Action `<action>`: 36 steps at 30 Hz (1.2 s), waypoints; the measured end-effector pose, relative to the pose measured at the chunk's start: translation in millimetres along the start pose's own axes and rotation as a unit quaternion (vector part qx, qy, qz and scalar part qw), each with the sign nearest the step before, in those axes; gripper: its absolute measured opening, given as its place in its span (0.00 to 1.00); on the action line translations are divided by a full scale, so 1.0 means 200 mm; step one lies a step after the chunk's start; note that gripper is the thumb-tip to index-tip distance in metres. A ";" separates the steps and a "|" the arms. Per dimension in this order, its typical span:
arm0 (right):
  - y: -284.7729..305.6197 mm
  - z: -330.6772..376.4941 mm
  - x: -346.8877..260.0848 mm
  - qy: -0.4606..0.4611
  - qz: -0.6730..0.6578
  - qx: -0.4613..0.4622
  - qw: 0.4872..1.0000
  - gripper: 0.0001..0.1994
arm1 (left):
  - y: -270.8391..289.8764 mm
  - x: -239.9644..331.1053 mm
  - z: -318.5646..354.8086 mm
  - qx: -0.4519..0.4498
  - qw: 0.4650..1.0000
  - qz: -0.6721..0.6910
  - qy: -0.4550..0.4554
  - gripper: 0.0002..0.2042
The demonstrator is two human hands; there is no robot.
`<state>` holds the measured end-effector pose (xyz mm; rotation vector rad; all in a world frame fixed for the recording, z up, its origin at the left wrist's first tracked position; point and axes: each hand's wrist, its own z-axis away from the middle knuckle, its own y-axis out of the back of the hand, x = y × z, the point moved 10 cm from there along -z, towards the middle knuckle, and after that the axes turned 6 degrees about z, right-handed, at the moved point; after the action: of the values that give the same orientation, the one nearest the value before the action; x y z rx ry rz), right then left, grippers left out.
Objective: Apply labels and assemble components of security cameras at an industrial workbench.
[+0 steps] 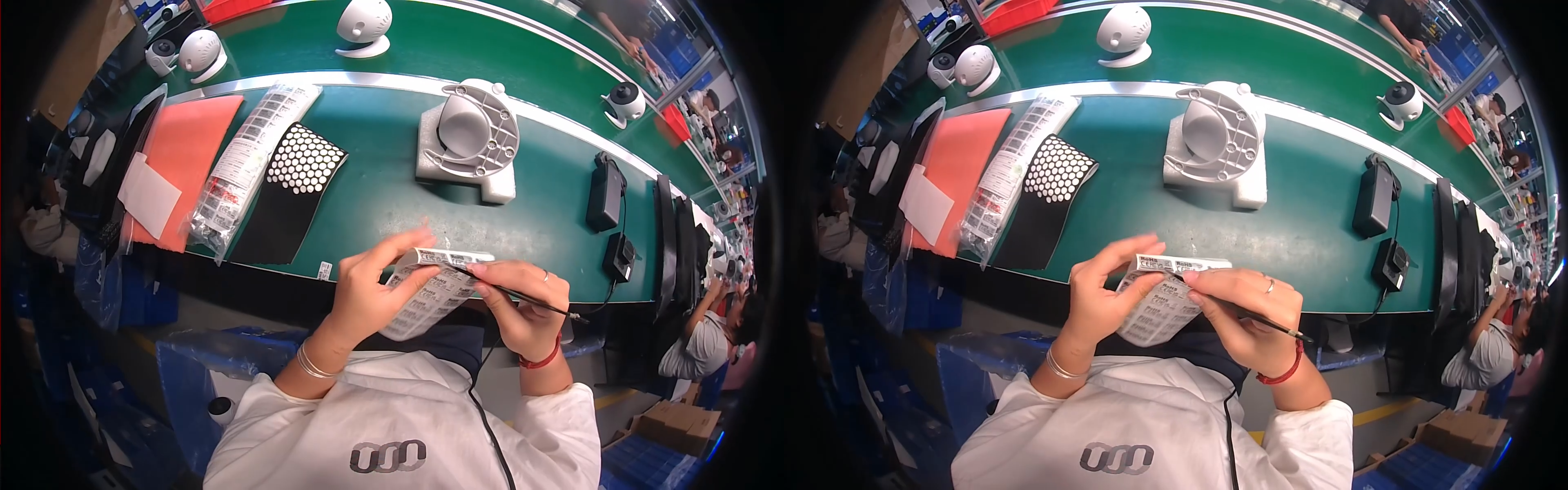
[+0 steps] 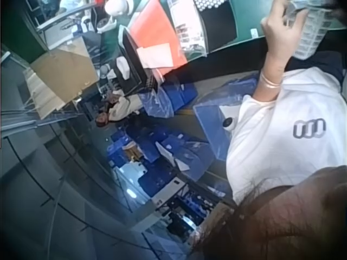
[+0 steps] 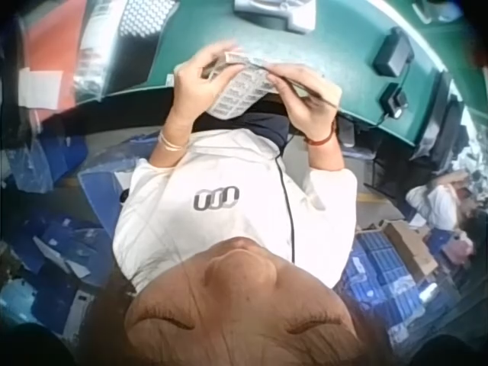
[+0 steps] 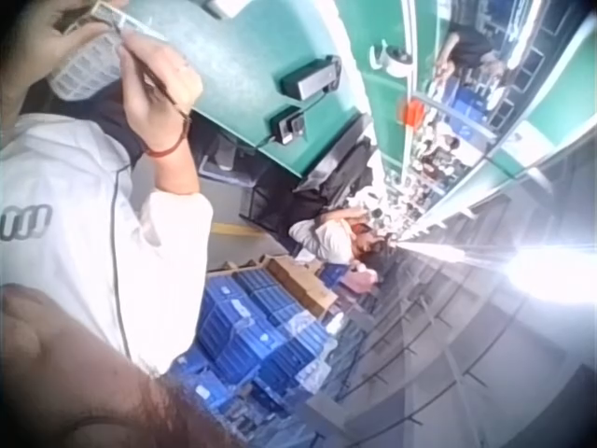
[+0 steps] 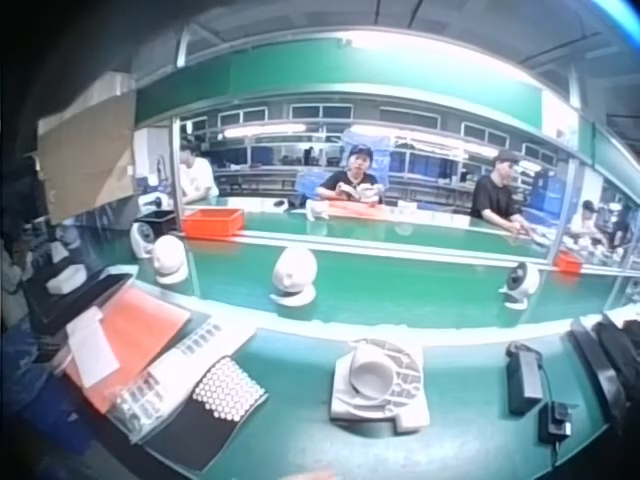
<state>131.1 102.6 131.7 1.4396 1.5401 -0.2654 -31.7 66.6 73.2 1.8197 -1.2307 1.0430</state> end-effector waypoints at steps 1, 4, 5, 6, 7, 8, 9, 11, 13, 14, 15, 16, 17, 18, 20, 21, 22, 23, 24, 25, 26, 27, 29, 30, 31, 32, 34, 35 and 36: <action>0.01 0.00 0.01 -0.012 -0.001 0.003 1.000 0.09 | 0.00 0.00 -0.01 -0.031 0.999 -0.043 0.009 0.12; 0.01 -0.01 0.06 -0.036 -0.026 0.002 0.999 0.10 | 0.00 -0.05 0.00 -0.031 0.999 -0.023 0.022 0.09; 0.01 -0.02 0.07 -0.038 -0.026 0.002 0.999 0.10 | 0.01 -0.05 0.00 -0.029 0.999 -0.020 0.030 0.09; 0.02 -0.02 0.07 -0.028 -0.021 0.009 0.999 0.10 | 0.01 -0.05 -0.01 -0.029 0.999 -0.019 0.031 0.09; 0.02 -0.03 0.07 -0.019 -0.015 0.015 1.000 0.10 | 0.00 -0.04 -0.01 -0.039 0.999 -0.025 0.021 0.08; 0.02 -0.03 0.07 -0.019 -0.014 0.015 1.000 0.10 | 0.00 -0.04 -0.02 -0.048 0.998 -0.030 0.012 0.08; 0.03 -0.04 0.06 -0.003 -0.003 0.020 1.000 0.10 | 0.01 -0.05 -0.02 -0.047 0.998 -0.029 0.012 0.08; 0.04 -0.06 0.06 0.013 0.010 0.026 1.000 0.11 | -0.01 -0.10 -0.02 -0.076 0.996 -0.027 0.027 0.08; 0.09 -0.05 0.01 0.107 0.076 0.071 0.989 0.14 | 0.00 -0.17 -0.01 -0.073 0.996 -0.008 0.048 0.08; 0.08 -0.06 0.00 0.142 0.123 0.065 0.980 0.16 | 0.01 -0.22 -0.01 -0.069 0.995 0.008 0.068 0.08; 0.05 -0.08 0.02 0.169 0.149 0.055 0.973 0.17 | 0.02 -0.26 0.00 -0.070 0.993 0.003 0.090 0.08; 0.03 -0.10 0.03 0.195 0.174 0.045 0.964 0.17 | 0.03 -0.33 0.01 -0.060 0.990 0.039 0.120 0.07; 0.01 -0.12 0.04 0.204 0.209 0.034 0.956 0.18 | 0.03 -0.39 0.03 -0.050 0.984 0.075 0.152 0.07; 0.01 -0.14 0.05 0.200 0.212 0.032 0.956 0.18 | 0.04 -0.41 0.03 -0.036 0.980 0.095 0.169 0.07; -0.04 -0.17 0.10 0.151 0.137 -0.020 0.979 0.16 | 0.06 -0.43 0.06 -0.021 0.977 0.105 0.185 0.07; -0.06 -0.17 0.14 0.100 0.075 -0.038 0.991 0.13 | 0.07 -0.44 0.06 0.000 0.977 0.109 0.182 0.08; -0.11 -0.16 0.15 0.071 0.039 -0.061 0.995 0.12 | 0.07 -0.44 0.06 -0.008 0.982 0.080 0.171 0.07; -0.13 -0.16 0.16 0.043 0.012 -0.080 0.996 0.11 | 0.06 -0.44 0.03 -0.020 0.986 0.058 0.154 0.07; -0.16 -0.14 0.17 0.047 0.006 -0.091 0.995 0.11 | 0.04 -0.42 0.02 -0.023 0.988 0.048 0.142 0.07; -0.18 -0.15 0.19 0.035 0.012 -0.092 0.995 0.11 | 0.03 -0.42 0.00 -0.023 0.988 0.051 0.145 0.07; -0.20 -0.16 0.21 0.025 0.015 -0.094 0.995 0.11 | 0.03 -0.40 -0.01 -0.033 0.991 0.034 0.125 0.07; -0.20 -0.16 0.23 0.014 0.013 -0.092 0.996 0.11 | 0.02 -0.38 -0.02 -0.043 0.994 0.018 0.104 0.07; -0.19 -0.17 0.24 0.003 0.008 -0.089 0.996 0.10 | 0.02 -0.38 -0.02 -0.039 0.994 0.022 0.102 0.07; -0.18 -0.19 0.24 -0.003 -0.007 -0.095 0.995 0.10 | 0.02 -0.36 -0.03 -0.045 0.995 0.027 0.088 0.07; -0.17 -0.20 0.25 -0.012 -0.017 -0.094 0.995 0.10 | 0.02 -0.35 -0.03 -0.050 0.995 0.032 0.074 0.07; -0.16 -0.20 0.26 -0.021 -0.024 -0.092 0.995 0.10 | 0.03 -0.34 -0.03 -0.049 0.996 0.033 0.073 0.07; -0.14 -0.22 0.28 -0.034 -0.041 -0.101 0.994 0.10 | 0.01 -0.34 -0.03 -0.074 0.993 0.020 0.085 0.08; -0.16 -0.24 0.27 -0.030 -0.048 -0.127 0.990 0.09 | 0.02 -0.34 -0.03 -0.073 0.994 0.020 0.084 0.08; -0.17 -0.25 0.25 -0.026 -0.056 -0.153 0.986 0.09 | 0.02 -0.33 -0.03 -0.069 0.995 0.020 0.075 0.08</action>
<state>85.9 159.7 104.3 1.1000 1.5466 -0.1252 -51.3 95.7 16.4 1.5890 -1.2211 1.0693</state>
